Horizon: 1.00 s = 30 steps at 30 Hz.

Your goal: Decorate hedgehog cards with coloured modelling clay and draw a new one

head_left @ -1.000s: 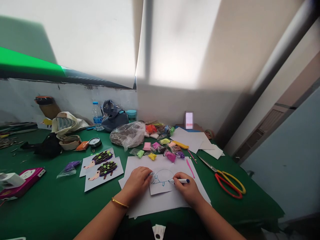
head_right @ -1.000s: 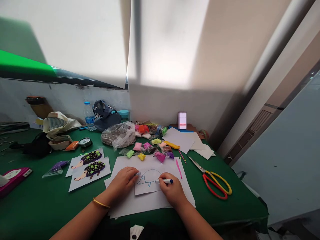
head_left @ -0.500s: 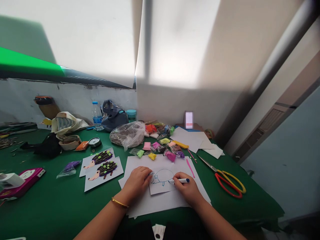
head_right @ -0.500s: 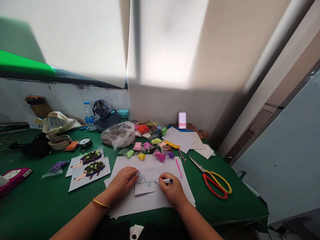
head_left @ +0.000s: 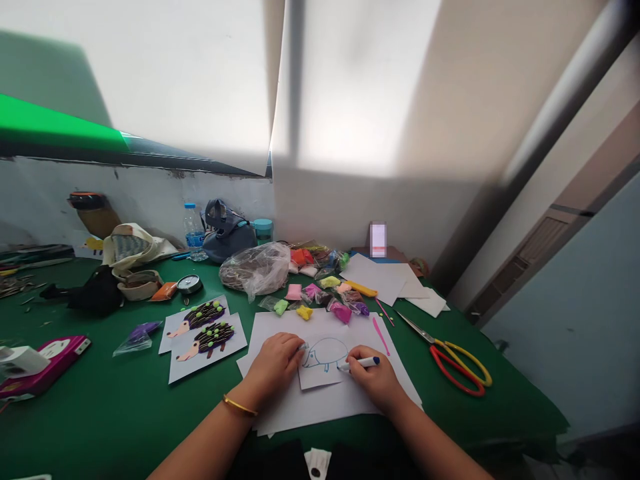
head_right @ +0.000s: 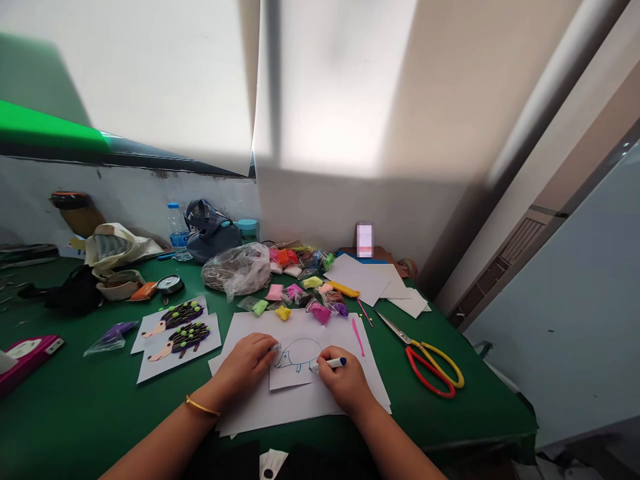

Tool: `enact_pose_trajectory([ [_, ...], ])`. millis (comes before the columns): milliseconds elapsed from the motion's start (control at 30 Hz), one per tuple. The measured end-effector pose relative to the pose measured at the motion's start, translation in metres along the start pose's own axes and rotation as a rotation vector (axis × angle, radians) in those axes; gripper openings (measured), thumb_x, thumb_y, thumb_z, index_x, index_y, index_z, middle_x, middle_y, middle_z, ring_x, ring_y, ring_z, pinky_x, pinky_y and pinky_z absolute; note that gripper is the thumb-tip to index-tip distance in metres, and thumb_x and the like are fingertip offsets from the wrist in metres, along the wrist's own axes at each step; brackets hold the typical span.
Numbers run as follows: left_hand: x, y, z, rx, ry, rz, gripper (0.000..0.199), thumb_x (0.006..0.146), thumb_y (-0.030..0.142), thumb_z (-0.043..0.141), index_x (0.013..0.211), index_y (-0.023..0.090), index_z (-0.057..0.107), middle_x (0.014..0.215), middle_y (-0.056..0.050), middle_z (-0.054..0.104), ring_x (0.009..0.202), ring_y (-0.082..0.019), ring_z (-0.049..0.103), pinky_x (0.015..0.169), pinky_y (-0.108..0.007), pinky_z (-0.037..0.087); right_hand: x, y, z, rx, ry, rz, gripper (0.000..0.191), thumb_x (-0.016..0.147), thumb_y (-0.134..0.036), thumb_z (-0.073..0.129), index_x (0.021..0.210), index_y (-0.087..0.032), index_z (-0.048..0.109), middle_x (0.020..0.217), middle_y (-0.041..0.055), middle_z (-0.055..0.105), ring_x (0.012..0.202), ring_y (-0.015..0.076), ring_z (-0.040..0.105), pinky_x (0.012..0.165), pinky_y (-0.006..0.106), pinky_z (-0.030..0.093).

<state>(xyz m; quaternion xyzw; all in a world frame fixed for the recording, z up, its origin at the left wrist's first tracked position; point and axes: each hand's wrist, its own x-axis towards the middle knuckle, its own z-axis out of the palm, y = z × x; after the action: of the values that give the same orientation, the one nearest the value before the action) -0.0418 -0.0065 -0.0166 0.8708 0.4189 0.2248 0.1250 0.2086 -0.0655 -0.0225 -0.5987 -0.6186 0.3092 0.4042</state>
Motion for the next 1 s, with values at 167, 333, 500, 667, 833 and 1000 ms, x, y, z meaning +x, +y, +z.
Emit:
enact_pose_trajectory([
  [167,0.0006,0.0009,-0.0007,0.001,-0.006,-0.008,0.022,0.094,0.030,0.048,0.105,0.021,0.065,0.108,-0.007,0.069,0.103,-0.024,0.060,0.091,-0.040,0.045,0.0009,0.0007,0.0004,0.006,-0.002,0.014,0.020,0.080,-0.033,0.052,0.072,-0.020,0.065,0.070,0.0014,0.066,0.068,0.0191,0.059,0.061,0.027,0.041],
  [333,0.0009,-0.0002,-0.0003,-0.014,0.004,-0.002,0.022,0.094,0.030,0.048,0.105,0.022,0.066,0.107,-0.007,0.070,0.102,-0.024,0.060,0.091,-0.039,0.046,0.0008,-0.0008,-0.0004,0.005,-0.009,0.005,0.020,0.080,-0.033,0.052,0.073,-0.020,0.066,0.071,0.0017,0.066,0.069,0.0192,0.059,0.062,0.027,0.041],
  [500,0.0011,-0.0005,-0.0007,-0.006,-0.001,0.001,0.023,0.095,0.031,0.047,0.105,0.021,0.066,0.107,-0.007,0.069,0.102,-0.024,0.061,0.091,-0.039,0.046,0.0002,-0.0009,-0.0001,0.003,-0.001,0.000,0.020,0.080,-0.032,0.052,0.072,-0.020,0.065,0.071,0.0016,0.066,0.069,0.0190,0.058,0.062,0.027,0.041],
  [667,0.0005,-0.0002,-0.0004,-0.005,0.007,-0.007,0.023,0.094,0.031,0.048,0.105,0.022,0.066,0.107,-0.007,0.069,0.102,-0.024,0.060,0.090,-0.039,0.045,0.0006,0.0010,0.0006,0.015,0.004,0.005,0.020,0.080,-0.033,0.052,0.072,-0.020,0.066,0.069,0.0014,0.065,0.067,0.0187,0.058,0.060,0.027,0.040],
  [833,0.0001,-0.0006,0.0002,-0.009,-0.001,-0.002,0.024,0.095,0.032,0.046,0.105,0.022,0.065,0.108,-0.007,0.069,0.103,-0.024,0.060,0.091,-0.039,0.045,0.0015,0.0030,0.0012,0.006,0.008,0.007,0.021,0.080,-0.034,0.053,0.071,-0.020,0.066,0.068,0.0012,0.065,0.066,0.0187,0.058,0.059,0.027,0.040],
  [1000,0.0008,0.0008,-0.0016,0.003,-0.008,-0.011,0.023,0.095,0.031,0.047,0.105,0.022,0.065,0.108,-0.007,0.069,0.102,-0.024,0.060,0.090,-0.039,0.045,0.0017,0.0024,0.0007,-0.001,0.006,0.001,0.021,0.080,-0.032,0.052,0.072,-0.020,0.066,0.069,0.0012,0.066,0.067,0.0188,0.058,0.060,0.027,0.040],
])
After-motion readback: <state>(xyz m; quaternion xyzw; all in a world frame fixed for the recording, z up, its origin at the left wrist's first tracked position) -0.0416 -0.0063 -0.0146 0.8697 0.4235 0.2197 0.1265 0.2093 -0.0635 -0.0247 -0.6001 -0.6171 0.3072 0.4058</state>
